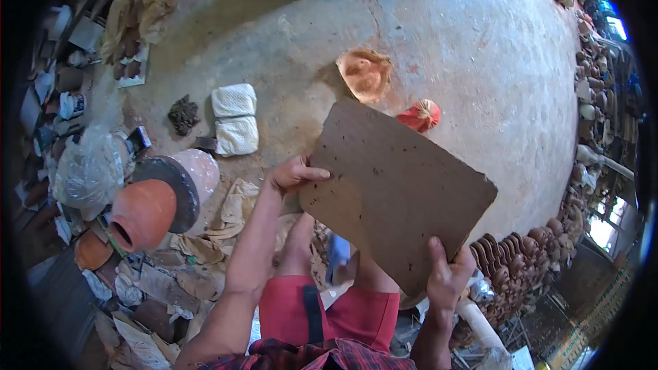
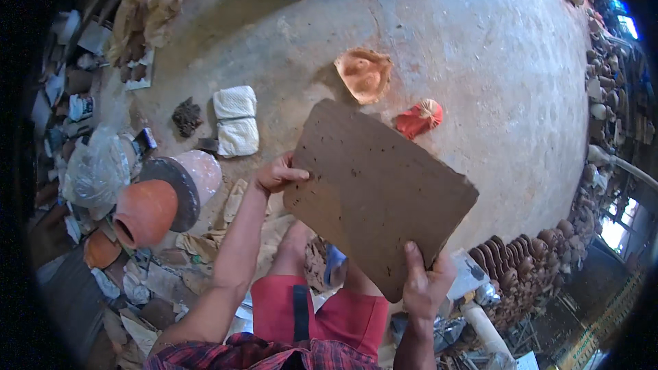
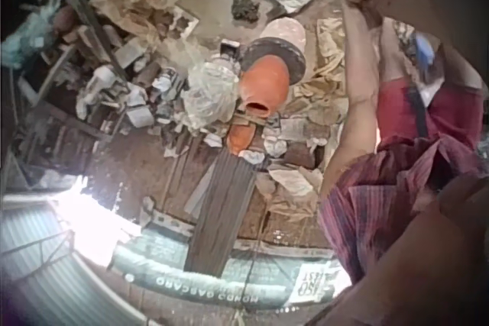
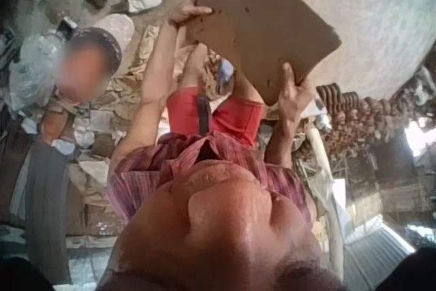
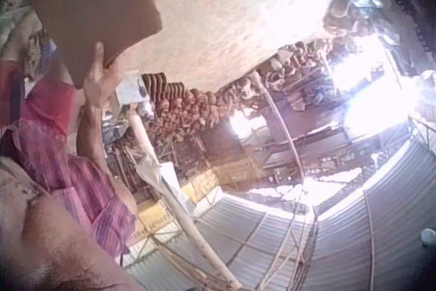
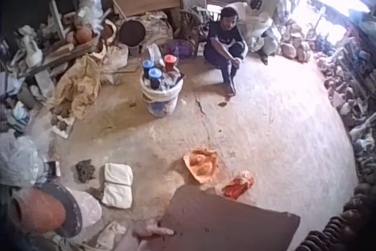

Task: The person wipes the interior of two clay molds with a cloth, uses a scraper and a metal blade to prepare a clay slab on the floor, and then presses clay into a mold by hand while rolling a small piece of clay between their palms.

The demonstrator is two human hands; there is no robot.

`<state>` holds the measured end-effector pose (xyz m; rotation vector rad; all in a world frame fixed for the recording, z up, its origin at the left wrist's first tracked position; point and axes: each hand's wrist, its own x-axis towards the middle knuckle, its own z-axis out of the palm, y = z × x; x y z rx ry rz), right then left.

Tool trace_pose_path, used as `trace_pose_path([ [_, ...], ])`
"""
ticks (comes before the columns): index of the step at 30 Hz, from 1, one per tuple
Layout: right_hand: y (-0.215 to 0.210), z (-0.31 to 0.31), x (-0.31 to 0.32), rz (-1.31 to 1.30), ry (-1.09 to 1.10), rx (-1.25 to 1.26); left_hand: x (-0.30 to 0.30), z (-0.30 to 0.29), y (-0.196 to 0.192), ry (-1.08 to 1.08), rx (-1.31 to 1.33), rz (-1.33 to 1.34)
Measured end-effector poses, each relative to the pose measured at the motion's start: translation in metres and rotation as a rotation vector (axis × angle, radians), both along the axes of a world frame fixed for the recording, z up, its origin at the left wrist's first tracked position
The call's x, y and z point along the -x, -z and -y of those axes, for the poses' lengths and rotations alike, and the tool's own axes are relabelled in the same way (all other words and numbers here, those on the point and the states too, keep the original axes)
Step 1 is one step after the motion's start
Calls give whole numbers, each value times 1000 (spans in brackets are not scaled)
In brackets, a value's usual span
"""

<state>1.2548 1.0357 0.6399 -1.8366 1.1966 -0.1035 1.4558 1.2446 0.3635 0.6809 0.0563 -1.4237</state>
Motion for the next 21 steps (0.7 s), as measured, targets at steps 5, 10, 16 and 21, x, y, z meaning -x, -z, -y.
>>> trace_pose_path([
  [5, 39, 12, -74, 161, 130, -153, -104, -8, -75, 24, -228, 345],
  [10, 103, 27, -123, 137, 126, -172, -176, 6, -66, 231, -392, 466],
  [16, 180, 43, -180, 107, 196, -106, -245, 63, -30, 383, -555, 703],
  [21, 228, 39, -206, 83, 433, -278, -284, 113, 10, 464, -490, 529],
])
